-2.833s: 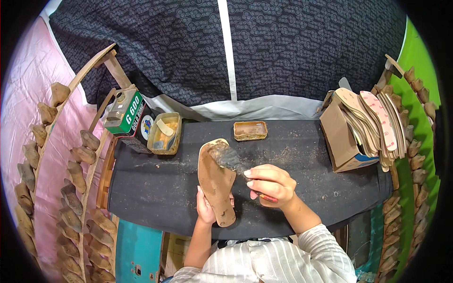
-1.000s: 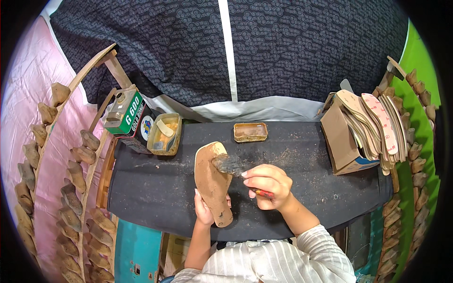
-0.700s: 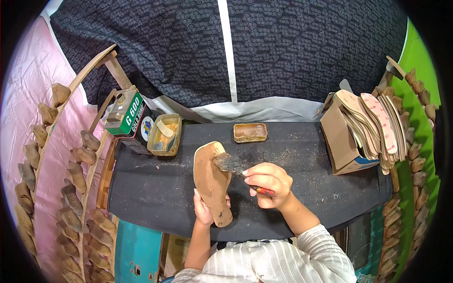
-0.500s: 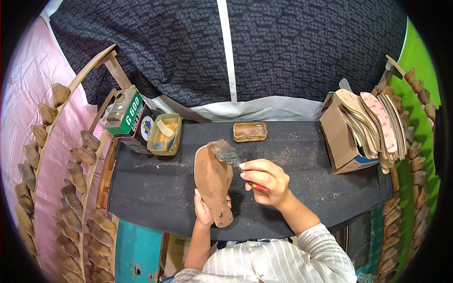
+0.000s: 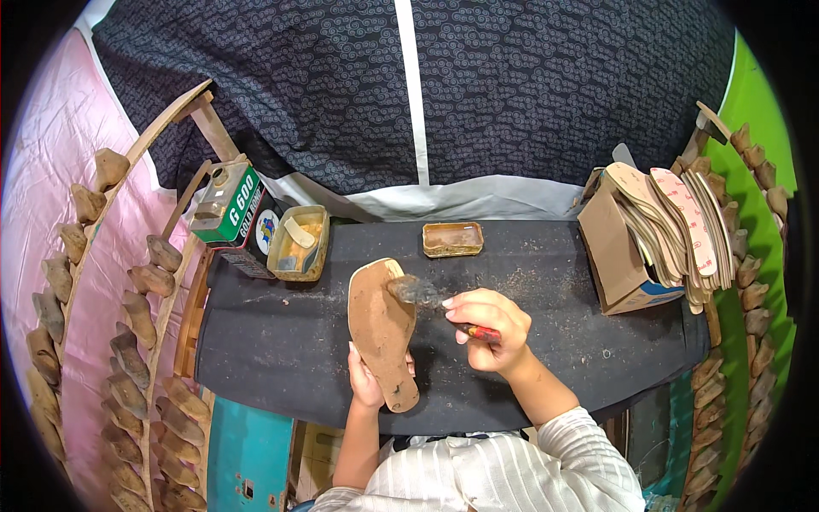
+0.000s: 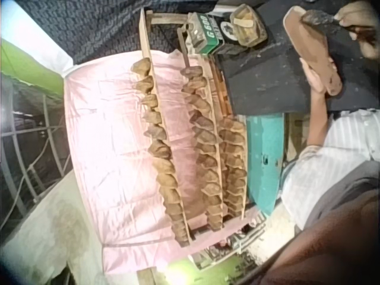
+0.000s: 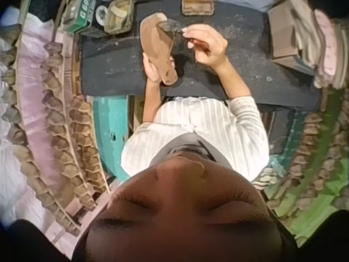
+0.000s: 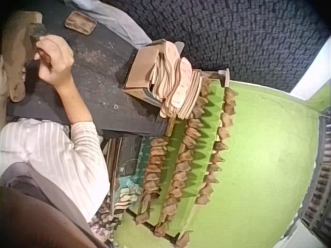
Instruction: The person takes shoe soles from a box one at a time, applies adhesive onto their surfaces using a brush, and places them into a basket.
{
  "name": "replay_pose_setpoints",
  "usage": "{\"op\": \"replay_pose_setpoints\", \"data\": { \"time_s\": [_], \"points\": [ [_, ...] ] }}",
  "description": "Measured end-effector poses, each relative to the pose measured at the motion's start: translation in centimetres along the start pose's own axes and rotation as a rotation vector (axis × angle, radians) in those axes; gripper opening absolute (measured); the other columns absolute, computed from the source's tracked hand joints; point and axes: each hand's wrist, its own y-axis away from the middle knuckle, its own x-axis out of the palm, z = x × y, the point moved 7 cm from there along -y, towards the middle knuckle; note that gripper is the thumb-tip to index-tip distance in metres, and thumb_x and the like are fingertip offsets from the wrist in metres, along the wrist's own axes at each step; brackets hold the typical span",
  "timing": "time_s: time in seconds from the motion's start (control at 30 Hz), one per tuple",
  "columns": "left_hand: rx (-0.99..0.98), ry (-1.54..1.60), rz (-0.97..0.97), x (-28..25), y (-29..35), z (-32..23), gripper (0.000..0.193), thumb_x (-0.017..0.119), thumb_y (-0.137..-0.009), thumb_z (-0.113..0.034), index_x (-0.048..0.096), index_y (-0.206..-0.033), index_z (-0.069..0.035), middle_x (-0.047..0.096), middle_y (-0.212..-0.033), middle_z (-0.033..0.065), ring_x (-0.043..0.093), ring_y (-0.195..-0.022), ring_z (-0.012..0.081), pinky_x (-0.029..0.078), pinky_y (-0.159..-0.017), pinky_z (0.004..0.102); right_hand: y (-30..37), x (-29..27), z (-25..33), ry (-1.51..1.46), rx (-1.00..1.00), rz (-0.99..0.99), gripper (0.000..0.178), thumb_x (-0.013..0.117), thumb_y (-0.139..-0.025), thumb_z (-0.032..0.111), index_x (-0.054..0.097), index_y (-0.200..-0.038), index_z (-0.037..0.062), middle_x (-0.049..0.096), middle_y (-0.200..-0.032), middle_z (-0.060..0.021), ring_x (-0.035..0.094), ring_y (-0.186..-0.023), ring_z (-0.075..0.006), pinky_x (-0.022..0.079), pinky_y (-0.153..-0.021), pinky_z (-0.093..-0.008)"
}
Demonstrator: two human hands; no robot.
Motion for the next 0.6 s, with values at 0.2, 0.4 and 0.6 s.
{"op": "replay_pose_setpoints", "data": {
  "time_s": [0.2,0.4,0.6],
  "points": [
    [0.006,0.002,0.005,0.24,-0.01,-0.14,0.073,0.009,-0.091,-0.056,0.051,-0.105,0.002,0.058,-0.078,0.0152,0.057,-0.065,0.0244,0.049,-0.061,0.0350,0.11,0.35,0.06,0.053,0.017,0.010,0.034,0.068,-0.058,-0.007,0.062,-0.090,0.0024,0.062,-0.093,-0.0120,0.064,-0.076,-0.0257,0.053,-0.064,-0.0310],
    [-0.003,0.016,-0.001,-0.03,0.00,-0.04,0.073,0.009,-0.091,-0.056,0.051,-0.105,0.002,0.058,-0.078,0.0152,0.057,-0.065,0.0244,0.049,-0.061,0.0351,-0.09,-0.37,0.07,0.007,0.035,-0.033,0.035,0.068,-0.057,-0.008,0.063,-0.090,0.0030,0.063,-0.092,-0.0112,0.064,-0.077,-0.0240,0.053,-0.063,-0.0305],
    [-0.003,0.027,0.001,0.04,-0.09,-0.13,0.073,0.010,-0.091,-0.056,0.051,-0.106,0.002,0.058,-0.077,0.0150,0.057,-0.065,0.0243,0.049,-0.061,0.0351,0.05,0.28,0.18,0.043,0.011,0.031,0.031,0.065,-0.060,-0.008,0.063,-0.089,0.0021,0.063,-0.089,-0.0122,0.064,-0.075,-0.0237,0.053,-0.062,-0.0295]
  ]
}}
